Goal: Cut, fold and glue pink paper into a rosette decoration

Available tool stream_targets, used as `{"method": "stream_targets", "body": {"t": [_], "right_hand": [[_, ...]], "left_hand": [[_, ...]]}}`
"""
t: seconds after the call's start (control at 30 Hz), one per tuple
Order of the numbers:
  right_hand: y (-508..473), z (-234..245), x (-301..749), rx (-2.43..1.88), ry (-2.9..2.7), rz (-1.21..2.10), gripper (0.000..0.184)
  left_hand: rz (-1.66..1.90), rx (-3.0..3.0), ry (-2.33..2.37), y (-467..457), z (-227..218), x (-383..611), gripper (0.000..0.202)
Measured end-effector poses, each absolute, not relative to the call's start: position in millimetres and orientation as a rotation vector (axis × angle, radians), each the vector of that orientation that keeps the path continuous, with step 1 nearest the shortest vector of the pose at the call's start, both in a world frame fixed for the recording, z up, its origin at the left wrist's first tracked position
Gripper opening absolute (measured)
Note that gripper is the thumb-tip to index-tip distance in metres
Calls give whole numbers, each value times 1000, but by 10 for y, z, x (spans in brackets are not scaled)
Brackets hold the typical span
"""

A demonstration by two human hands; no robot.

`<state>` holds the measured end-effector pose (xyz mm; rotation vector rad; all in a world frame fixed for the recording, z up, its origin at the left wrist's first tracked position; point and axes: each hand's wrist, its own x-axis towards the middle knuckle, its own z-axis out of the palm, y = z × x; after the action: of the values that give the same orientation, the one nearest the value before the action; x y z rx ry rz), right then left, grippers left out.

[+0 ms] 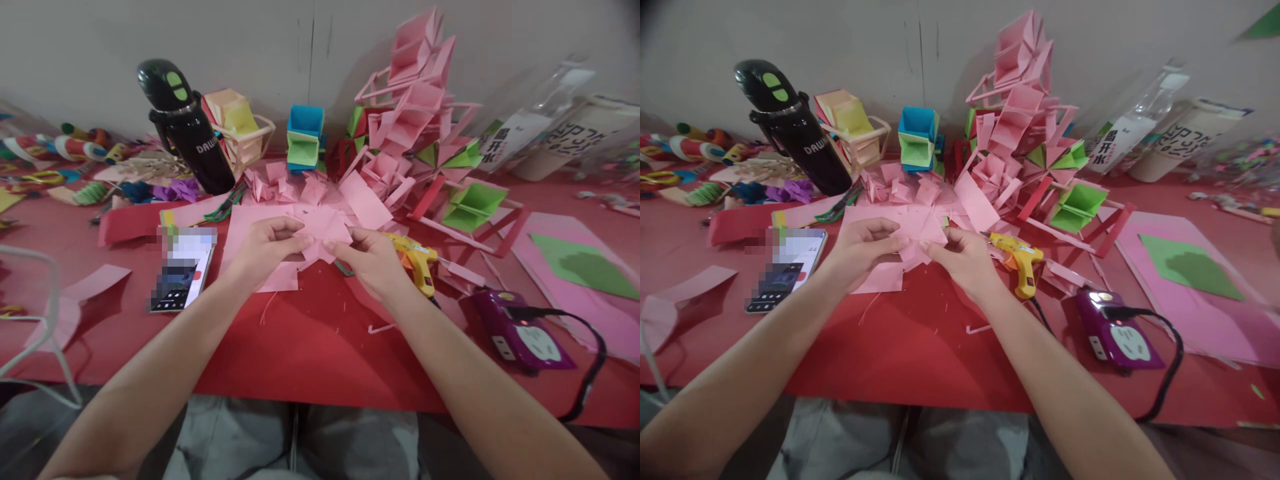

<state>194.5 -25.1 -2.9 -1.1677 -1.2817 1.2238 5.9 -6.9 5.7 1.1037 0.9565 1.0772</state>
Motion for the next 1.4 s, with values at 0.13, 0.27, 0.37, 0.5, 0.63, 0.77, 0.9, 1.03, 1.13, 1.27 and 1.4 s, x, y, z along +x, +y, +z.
{"method": "stream_targets", "body": {"t": [0.13,0.27,0.37,0.5,0.63,0.77,0.9,1.03,1.13,1.27,1.4], "right_hand": [[-218,-79,1973,-1083,-1174,1303,34],[-192,-112,1983,-1025,-1136,1347,30],[-193,-102,1984,-1040,-1147,1344,31],[-209,-63,1986,-1077,-1182,1312,36],[-223,-26,1988,-1095,-1242,1298,40],[-215,-34,1990,-1093,-1284,1267,40],[-204,-60,1974,-1048,-1199,1325,34],[-234,-49,1926,-1033,-1216,1402,34],[-249,-56,1899,-1131,-1229,1348,34],[-228,-103,1905,-1149,-1234,1249,35],[-218,-113,1925,-1133,-1286,1220,36]], "left_hand": [[989,960,897,-63,103,38,27],[989,910,903,-65,137,24,22],[1000,894,906,-67,157,23,20],[989,985,920,-61,143,17,24],[957,1178,949,-57,115,-6,30],[1003,1271,989,-71,119,-5,31],[1086,1299,1026,-96,92,54,31],[1177,1281,1021,-116,47,131,30],[1209,1327,1026,-125,31,167,29],[1185,1336,1049,-141,47,191,26],[1155,1317,1105,-159,83,199,25]]}}
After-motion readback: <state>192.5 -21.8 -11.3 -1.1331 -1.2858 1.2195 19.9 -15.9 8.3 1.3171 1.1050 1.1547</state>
